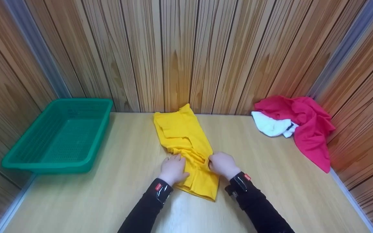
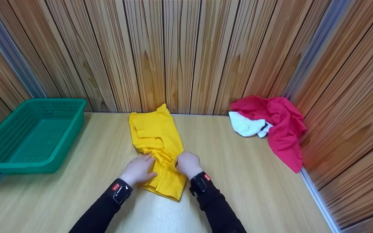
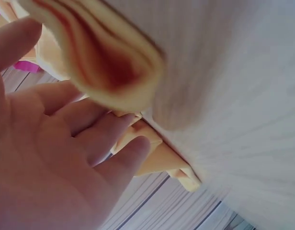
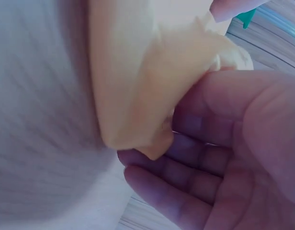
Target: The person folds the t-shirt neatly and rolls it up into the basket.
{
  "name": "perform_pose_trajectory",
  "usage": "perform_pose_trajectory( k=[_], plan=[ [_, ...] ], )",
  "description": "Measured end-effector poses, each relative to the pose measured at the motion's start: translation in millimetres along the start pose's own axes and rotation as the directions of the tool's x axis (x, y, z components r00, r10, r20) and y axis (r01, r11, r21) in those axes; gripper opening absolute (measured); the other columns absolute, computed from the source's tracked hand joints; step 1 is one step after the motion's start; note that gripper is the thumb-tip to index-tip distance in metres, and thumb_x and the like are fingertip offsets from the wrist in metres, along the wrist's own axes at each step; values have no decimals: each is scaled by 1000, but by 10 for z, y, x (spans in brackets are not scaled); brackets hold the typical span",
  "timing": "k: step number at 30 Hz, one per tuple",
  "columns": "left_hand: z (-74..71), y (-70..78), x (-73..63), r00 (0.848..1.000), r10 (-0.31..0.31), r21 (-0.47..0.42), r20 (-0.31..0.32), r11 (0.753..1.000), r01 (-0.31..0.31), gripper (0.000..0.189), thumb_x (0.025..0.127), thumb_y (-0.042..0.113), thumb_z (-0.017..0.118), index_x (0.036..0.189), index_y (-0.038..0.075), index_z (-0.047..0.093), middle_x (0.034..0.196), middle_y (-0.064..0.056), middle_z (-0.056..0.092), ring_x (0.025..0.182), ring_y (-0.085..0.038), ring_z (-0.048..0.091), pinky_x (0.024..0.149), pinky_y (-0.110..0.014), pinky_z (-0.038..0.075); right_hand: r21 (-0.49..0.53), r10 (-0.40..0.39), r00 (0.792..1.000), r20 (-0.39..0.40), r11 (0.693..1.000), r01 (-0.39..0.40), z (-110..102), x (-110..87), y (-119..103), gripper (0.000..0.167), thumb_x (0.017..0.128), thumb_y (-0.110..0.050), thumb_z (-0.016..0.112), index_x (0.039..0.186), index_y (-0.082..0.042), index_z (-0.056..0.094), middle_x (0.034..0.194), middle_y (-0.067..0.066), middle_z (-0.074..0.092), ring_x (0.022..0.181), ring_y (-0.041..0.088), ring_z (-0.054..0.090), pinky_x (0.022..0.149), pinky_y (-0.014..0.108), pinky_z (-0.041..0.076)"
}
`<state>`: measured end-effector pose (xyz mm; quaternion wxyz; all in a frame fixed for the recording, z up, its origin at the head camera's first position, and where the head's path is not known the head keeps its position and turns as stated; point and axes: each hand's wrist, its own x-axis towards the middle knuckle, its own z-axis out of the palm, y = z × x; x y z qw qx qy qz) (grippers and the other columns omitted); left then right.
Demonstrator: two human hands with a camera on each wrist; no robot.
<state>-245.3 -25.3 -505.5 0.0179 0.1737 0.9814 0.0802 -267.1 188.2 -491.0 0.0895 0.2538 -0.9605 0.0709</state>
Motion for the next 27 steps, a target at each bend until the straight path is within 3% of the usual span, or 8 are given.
perform_pose_trajectory(
  k=[10,22,27],
  plan=[
    [35,-6,2,1000,-14,2,7,1000,14,68,91,46,67,139,1,51,148,-20,44,137,-35,40,109,-54,32,36,-30,998,46,999,29,-9,2,-51,16,85,-13,67,72,-4,64,66,10,56,62,32,57,57,48,48],
    [35,-16,-67,1000,-14,6,-23,1000,14,64,90,44,68,134,0,54,145,-22,47,134,-36,43,108,-55,33,96,-36,995,88,995,27,31,13,40,14,89,-20,66,79,-11,68,69,1,55,62,20,50,58,38,44],
    [-13,-23,-134,999,10,-7,-48,1000,-10,57,88,42,70,125,0,61,136,-21,53,127,-36,48,106,-54,34,97,-8,997,73,995,1,-8,30,87,15,91,-23,69,82,-12,68,71,-1,55,65,19,50,60,36,43]
  ],
)
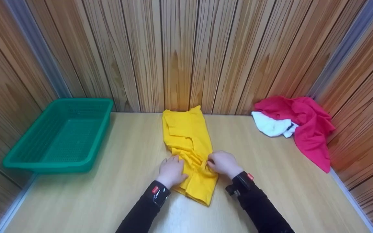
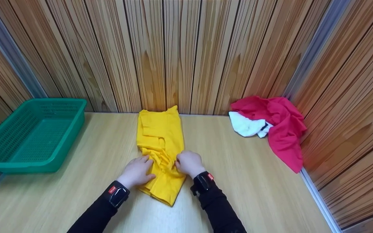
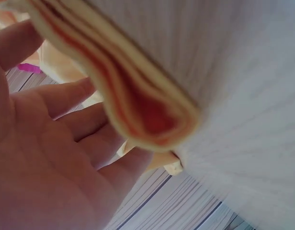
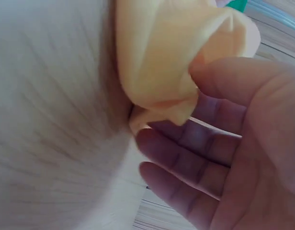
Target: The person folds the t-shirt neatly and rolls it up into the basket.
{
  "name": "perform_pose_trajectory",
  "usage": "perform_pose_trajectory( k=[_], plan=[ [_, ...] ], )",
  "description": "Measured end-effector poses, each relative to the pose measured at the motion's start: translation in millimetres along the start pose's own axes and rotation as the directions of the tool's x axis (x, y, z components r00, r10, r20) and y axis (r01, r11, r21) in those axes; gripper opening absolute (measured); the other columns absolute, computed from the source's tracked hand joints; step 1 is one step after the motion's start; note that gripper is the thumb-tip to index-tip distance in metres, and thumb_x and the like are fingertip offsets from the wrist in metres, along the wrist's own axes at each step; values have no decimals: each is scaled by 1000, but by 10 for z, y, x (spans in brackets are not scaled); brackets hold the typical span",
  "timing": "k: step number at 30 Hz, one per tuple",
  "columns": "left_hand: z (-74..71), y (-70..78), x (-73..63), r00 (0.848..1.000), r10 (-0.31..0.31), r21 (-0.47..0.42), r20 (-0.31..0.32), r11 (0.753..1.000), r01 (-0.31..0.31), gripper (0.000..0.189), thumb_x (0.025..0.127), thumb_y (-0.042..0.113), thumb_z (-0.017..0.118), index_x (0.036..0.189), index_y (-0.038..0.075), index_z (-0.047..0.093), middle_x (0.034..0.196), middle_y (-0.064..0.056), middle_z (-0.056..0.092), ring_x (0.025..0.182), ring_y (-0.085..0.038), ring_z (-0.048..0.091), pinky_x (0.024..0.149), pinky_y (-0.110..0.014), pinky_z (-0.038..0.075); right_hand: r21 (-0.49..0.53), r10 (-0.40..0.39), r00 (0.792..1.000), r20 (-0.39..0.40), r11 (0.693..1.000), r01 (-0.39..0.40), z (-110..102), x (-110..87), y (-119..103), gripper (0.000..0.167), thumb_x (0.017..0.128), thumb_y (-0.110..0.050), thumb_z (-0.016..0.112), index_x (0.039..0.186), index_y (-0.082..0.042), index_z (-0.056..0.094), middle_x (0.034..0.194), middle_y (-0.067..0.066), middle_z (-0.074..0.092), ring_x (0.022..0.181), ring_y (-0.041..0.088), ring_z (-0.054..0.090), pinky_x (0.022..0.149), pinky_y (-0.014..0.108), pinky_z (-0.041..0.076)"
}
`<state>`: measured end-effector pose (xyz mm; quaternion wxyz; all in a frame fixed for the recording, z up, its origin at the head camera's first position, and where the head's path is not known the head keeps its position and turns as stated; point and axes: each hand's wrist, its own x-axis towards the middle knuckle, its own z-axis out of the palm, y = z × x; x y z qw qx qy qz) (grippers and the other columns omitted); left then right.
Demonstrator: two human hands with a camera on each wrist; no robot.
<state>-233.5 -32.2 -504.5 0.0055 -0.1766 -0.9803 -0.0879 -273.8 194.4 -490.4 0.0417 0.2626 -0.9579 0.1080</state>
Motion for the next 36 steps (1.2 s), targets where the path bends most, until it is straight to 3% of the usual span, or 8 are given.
perform_pose_trajectory(
  k=[5,12,17,22,28,36],
  plan=[
    [-28,-34,-71,997,56,13,-54,998,-55,43,89,41,69,108,2,68,126,-18,61,118,-35,55,104,-51,37,29,42,999,-12,999,-41,-70,28,-5,13,92,-25,69,91,-12,68,81,1,56,71,20,50,65,36,45],
    [-22,-74,-125,989,107,48,-107,994,-102,38,87,38,72,101,3,68,111,-14,64,106,-31,60,99,-46,41,43,82,996,29,996,-83,-94,46,7,19,94,-26,67,106,-12,69,97,4,60,85,22,55,78,40,49],
    [-24,-96,-172,986,119,68,-114,991,-112,35,85,37,74,96,4,67,104,-13,65,99,-30,61,92,-43,44,49,44,995,89,998,-48,-37,9,34,21,94,-26,68,109,-11,69,99,6,59,87,24,54,80,41,48],
    [-36,-99,-219,991,90,51,-96,995,-85,33,84,34,76,93,4,66,102,-13,63,95,-32,61,88,-44,46,50,-14,995,97,999,9,21,16,59,23,93,-22,67,111,-8,71,107,12,61,96,29,57,87,46,48],
    [-29,-43,-273,994,41,69,-98,997,-35,35,81,34,77,92,4,65,97,-13,61,91,-31,60,82,-43,47,64,3,988,152,998,-13,23,111,46,31,95,-22,66,122,-8,69,116,12,60,103,29,57,93,46,46],
    [-1,11,-292,996,-35,114,-84,992,44,48,84,38,74,111,-1,66,112,-18,62,102,-32,59,88,-45,44,54,-12,987,159,999,3,66,250,63,37,95,-19,65,130,-6,64,126,18,57,114,35,54,100,48,42]
  ],
)
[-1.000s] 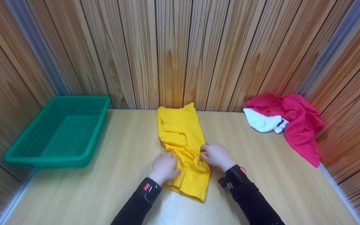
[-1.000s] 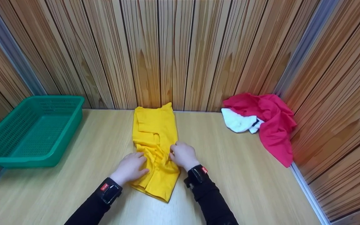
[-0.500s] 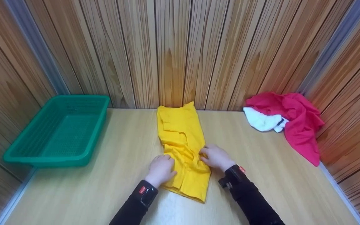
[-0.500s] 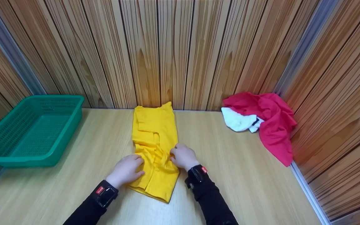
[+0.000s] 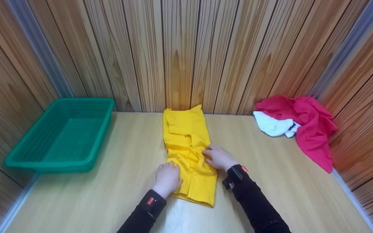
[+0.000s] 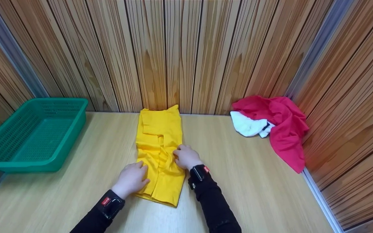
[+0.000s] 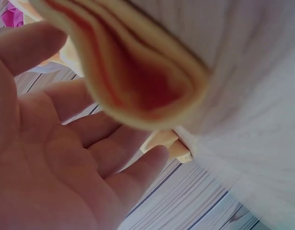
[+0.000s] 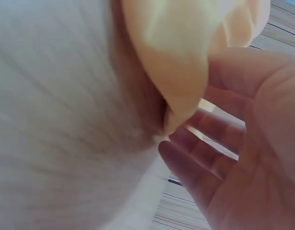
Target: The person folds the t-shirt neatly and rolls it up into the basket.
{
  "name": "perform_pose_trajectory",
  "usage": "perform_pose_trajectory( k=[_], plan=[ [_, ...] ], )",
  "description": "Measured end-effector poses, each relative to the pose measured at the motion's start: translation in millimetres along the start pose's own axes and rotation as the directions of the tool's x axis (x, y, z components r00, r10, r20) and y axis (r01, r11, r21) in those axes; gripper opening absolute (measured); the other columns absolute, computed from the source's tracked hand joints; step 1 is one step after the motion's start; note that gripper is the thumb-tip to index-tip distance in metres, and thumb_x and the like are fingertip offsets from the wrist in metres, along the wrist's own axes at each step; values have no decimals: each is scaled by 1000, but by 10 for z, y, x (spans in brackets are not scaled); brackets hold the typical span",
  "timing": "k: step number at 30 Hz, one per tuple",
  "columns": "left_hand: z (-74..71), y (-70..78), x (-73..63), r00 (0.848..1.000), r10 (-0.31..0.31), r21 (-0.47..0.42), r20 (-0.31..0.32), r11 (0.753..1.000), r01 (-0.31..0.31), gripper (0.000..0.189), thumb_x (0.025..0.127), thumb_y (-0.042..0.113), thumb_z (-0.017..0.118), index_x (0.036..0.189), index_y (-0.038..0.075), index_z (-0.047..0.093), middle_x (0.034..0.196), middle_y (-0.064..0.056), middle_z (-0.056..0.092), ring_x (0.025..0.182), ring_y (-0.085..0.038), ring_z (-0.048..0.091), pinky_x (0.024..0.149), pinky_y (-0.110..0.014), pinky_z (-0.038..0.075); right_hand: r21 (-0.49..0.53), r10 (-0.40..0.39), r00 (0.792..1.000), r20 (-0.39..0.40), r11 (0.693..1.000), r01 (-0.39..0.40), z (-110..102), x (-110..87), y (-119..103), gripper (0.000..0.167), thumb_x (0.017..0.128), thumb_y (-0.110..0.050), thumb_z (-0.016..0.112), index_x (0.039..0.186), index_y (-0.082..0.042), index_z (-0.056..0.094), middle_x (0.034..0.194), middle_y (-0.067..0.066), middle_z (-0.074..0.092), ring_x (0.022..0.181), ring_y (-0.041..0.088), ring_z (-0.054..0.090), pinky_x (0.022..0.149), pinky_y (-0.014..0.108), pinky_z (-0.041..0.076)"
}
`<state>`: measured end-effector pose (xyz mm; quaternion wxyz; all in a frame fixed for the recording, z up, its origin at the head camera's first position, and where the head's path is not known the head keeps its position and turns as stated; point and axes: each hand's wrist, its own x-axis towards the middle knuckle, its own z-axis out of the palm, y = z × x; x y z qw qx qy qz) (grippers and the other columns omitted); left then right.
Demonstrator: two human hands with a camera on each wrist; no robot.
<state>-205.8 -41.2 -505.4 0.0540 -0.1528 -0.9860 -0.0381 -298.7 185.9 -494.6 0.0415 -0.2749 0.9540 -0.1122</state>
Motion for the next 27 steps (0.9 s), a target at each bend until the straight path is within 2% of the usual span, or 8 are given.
perform_pose_trajectory(
  k=[10,19,27],
  plan=[
    [8,9,23,997,-75,11,-2,997,75,53,85,38,72,117,-3,65,111,-19,61,104,-32,58,92,-48,42,29,7,1000,-19,1000,-7,55,140,75,38,96,-17,63,133,-7,62,133,17,54,121,35,51,105,48,39],
    [24,-3,17,997,-77,7,-6,997,77,51,84,39,73,112,-3,66,103,-17,59,98,-31,58,85,-44,44,90,-40,998,-56,995,45,51,8,120,37,98,-15,59,133,-2,60,138,21,52,128,39,47,108,52,35],
    [13,-65,16,997,-54,-67,46,996,57,51,87,36,71,122,0,64,128,-21,59,117,-36,55,103,-54,36,74,-66,995,-79,995,72,-46,-209,76,36,97,-20,63,132,-8,62,135,15,56,124,33,52,106,49,39]
  ],
)
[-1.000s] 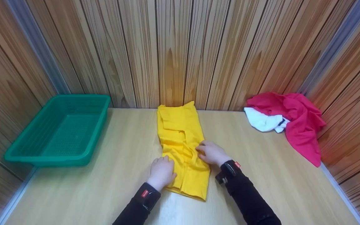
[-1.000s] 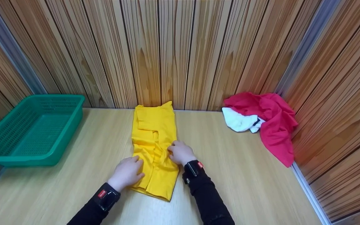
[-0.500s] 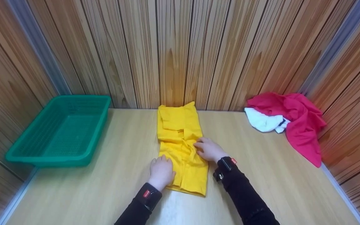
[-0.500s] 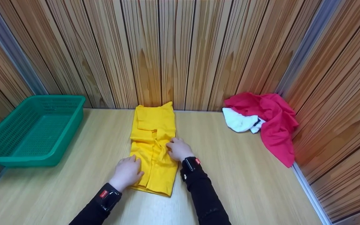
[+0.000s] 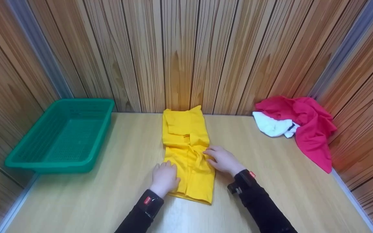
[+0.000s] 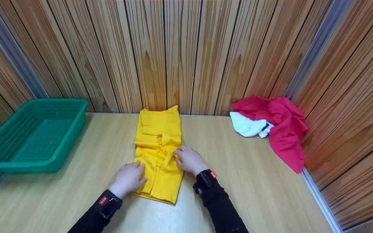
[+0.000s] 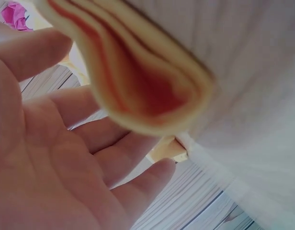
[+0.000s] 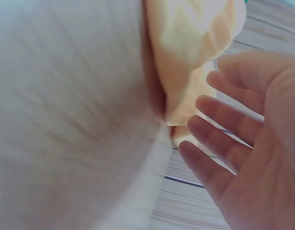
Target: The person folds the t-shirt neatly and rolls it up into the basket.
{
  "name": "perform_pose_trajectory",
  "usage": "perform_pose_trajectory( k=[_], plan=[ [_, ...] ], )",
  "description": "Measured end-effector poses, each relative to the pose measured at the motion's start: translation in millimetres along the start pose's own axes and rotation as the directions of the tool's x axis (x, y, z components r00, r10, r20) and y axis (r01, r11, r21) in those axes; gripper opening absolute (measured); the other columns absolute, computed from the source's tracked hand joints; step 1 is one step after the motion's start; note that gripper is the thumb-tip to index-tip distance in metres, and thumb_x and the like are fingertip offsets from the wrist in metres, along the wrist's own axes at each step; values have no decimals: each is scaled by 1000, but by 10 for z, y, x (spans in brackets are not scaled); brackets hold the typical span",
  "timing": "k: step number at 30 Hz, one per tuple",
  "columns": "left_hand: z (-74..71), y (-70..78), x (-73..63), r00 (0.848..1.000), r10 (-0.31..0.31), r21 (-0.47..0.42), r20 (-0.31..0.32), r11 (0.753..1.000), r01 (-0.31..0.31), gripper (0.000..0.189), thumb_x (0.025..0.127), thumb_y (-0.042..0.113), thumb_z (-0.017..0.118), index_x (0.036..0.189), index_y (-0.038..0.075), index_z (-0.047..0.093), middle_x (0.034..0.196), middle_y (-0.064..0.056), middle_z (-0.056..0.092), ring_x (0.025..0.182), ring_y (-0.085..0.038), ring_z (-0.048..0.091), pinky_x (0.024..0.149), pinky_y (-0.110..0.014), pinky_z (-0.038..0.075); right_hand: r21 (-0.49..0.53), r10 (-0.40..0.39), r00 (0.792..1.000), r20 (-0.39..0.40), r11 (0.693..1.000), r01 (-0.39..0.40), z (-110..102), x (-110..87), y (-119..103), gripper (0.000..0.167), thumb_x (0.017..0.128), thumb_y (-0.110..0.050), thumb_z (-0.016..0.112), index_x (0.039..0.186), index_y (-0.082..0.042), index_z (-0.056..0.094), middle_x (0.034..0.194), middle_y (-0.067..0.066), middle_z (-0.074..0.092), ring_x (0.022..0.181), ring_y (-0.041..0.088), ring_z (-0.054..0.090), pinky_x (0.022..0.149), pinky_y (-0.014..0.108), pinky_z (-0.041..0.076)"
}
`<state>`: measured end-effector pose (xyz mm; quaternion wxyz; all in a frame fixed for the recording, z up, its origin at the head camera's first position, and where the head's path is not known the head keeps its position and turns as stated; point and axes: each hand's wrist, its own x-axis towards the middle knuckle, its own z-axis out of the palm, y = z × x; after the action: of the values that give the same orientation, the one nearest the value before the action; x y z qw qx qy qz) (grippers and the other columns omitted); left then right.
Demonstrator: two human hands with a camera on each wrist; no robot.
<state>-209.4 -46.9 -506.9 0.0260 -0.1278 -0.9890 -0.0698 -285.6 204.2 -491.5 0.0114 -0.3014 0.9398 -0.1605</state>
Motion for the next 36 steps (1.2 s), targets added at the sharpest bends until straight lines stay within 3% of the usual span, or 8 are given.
perform_pose_trajectory(
  k=[5,9,19,22,29,32,36],
  plan=[
    [-29,-71,-56,996,90,-49,-21,995,-91,47,89,32,70,121,-1,63,128,-20,60,117,-37,56,103,-57,36,-39,-17,1000,10,999,18,-33,-109,-83,34,97,-24,65,129,-15,65,132,9,58,120,26,54,103,46,42],
    [-58,-168,-143,985,166,-83,-52,982,-170,41,89,27,71,118,-1,64,126,-19,63,117,-36,58,101,-56,39,-68,-66,998,3,996,66,-33,-218,-145,34,97,-25,64,130,-16,65,130,6,59,117,23,55,100,43,45],
    [-151,-417,-368,953,294,-156,-67,941,-301,22,88,18,72,101,1,69,113,-18,68,106,-35,63,94,-48,47,-64,-205,979,-5,977,204,38,-544,-229,27,93,-20,70,120,-15,69,118,1,64,107,19,59,92,41,49],
    [-156,-463,-415,945,316,-163,-80,931,-325,18,87,17,72,98,2,69,108,-16,70,102,-33,64,91,-47,48,-52,-245,969,-10,968,244,76,-621,-237,23,91,-20,72,113,-16,71,112,-1,64,103,17,60,89,39,50],
    [-144,-569,-491,929,319,-190,-187,916,-353,10,84,7,72,78,7,63,78,-6,64,76,-28,63,72,-41,50,-88,-409,908,-93,912,401,146,-744,-246,18,79,-12,79,95,-15,70,95,-3,63,89,17,58,79,34,50],
    [-131,-617,-503,925,316,-221,-212,907,-360,12,82,-2,68,76,7,63,76,-5,63,74,-26,62,71,-41,50,-79,-398,915,-67,916,393,159,-770,-256,18,79,-14,80,93,-16,69,95,-5,61,89,15,56,79,33,49],
    [-90,-687,-480,903,367,-212,-224,886,-413,20,72,-13,67,74,7,63,73,-2,60,71,-22,58,70,-39,50,-64,-385,923,-21,922,383,170,-782,-268,19,78,-14,80,93,-17,69,97,-5,61,91,14,56,80,33,49]
  ],
)
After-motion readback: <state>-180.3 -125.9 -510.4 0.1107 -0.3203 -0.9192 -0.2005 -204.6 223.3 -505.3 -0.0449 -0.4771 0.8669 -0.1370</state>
